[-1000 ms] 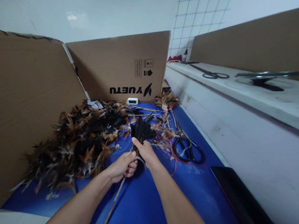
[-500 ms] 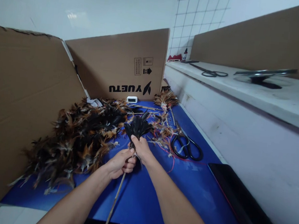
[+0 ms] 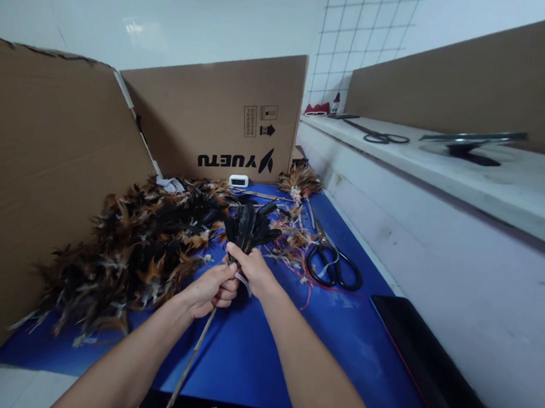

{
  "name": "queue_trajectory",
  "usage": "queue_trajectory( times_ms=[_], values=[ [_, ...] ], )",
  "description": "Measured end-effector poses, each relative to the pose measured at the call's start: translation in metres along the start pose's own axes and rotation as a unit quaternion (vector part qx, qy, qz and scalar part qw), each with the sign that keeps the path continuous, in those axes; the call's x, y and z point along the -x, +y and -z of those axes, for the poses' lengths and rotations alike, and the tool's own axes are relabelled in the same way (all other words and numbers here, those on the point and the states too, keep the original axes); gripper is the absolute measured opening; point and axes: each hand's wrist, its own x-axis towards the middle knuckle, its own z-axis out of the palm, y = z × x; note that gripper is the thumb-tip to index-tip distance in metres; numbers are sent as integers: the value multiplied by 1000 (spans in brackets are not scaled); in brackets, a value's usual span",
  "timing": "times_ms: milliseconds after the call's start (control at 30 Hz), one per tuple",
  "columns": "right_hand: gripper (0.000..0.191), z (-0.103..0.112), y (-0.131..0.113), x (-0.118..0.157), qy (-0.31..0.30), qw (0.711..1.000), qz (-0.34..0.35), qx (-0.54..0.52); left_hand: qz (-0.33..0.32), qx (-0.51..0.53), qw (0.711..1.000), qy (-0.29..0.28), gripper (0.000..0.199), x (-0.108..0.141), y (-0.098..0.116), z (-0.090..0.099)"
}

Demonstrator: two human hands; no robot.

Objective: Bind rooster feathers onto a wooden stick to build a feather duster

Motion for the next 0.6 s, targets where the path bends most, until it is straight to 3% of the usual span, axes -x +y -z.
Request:
queue_trajectory(
  times_ms=[200,367,500,600],
  values=[
    [36,0,0,-1,-1,1000,-22,21,6,5,1000,0,40,-1,-2,1],
    [42,9,-18,6,-43,996,-43,70,-28,11,999,32,38,-1,3,6],
    [34,18,-30,16,-122,968,-41,216,-44,-6,996,76,37,-1,8,11],
    [26,25,-31,20,-128,934,28,334,-53,-14,994,95,37,-1,9,13]
  ],
)
